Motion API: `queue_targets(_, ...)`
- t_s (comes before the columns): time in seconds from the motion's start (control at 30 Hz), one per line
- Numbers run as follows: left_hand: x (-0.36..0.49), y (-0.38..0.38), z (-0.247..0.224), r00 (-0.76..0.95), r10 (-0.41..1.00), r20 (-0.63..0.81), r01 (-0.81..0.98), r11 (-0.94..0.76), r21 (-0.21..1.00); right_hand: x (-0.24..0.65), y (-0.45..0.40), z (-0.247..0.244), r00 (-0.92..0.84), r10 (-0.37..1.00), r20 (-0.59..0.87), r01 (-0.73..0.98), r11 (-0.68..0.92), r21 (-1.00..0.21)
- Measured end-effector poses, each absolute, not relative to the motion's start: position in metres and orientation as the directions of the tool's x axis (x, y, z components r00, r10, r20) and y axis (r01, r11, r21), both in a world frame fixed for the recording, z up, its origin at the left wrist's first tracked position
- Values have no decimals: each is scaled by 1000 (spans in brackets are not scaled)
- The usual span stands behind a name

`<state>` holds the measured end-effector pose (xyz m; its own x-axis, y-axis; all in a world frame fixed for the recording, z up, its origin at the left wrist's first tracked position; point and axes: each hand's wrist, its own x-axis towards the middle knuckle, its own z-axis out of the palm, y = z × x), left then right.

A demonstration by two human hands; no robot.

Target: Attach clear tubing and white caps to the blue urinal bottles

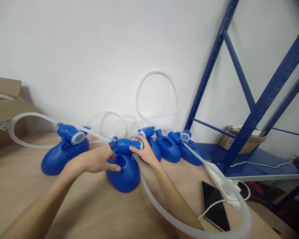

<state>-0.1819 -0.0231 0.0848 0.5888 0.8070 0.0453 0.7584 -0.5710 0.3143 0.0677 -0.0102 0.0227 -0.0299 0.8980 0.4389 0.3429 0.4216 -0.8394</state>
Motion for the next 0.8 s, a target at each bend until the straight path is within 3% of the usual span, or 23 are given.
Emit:
queue_targets(0.07, -193, -19, 97, 582, 808, 87, 767, -582, 269, 73, -12, 28, -105, 908, 406, 374, 415, -829)
queue_targets(0.13, -200, -12, 103, 483, 845, 229, 825, -527, 204, 80, -15, 32, -163, 910, 382, 387, 415, -823)
queue_targets(0.2, -201, -3, 102, 377, 887, 267, 876, -435, 208, 85, -19, 38, -204, 907, 368, 399, 420, -815)
queue_targets(0.27, -201, 5, 95, 367, 921, 134, 853, -390, 346, 89, -22, 43, -245, 902, 356, 405, 429, -808)
queue_targets(0.37, -198, 15, 78, 446, 889, -101, 670, -257, 697, 92, -25, 49, -297, 899, 321, 420, 425, -802)
queue_targets(0.47, -195, 24, 63, 531, 839, -118, 435, -151, 888, 92, -28, 52, -318, 902, 293, 470, 419, -777)
queue_targets(0.63, -181, 41, 37, 589, 803, 92, 47, -148, 988, 91, -31, 54, -302, 910, 284, 557, 411, -722)
queue_targets(0.8, -167, 50, 20, 536, 830, 155, -117, -108, 987, 89, -33, 54, -303, 917, 259, 552, 390, -737)
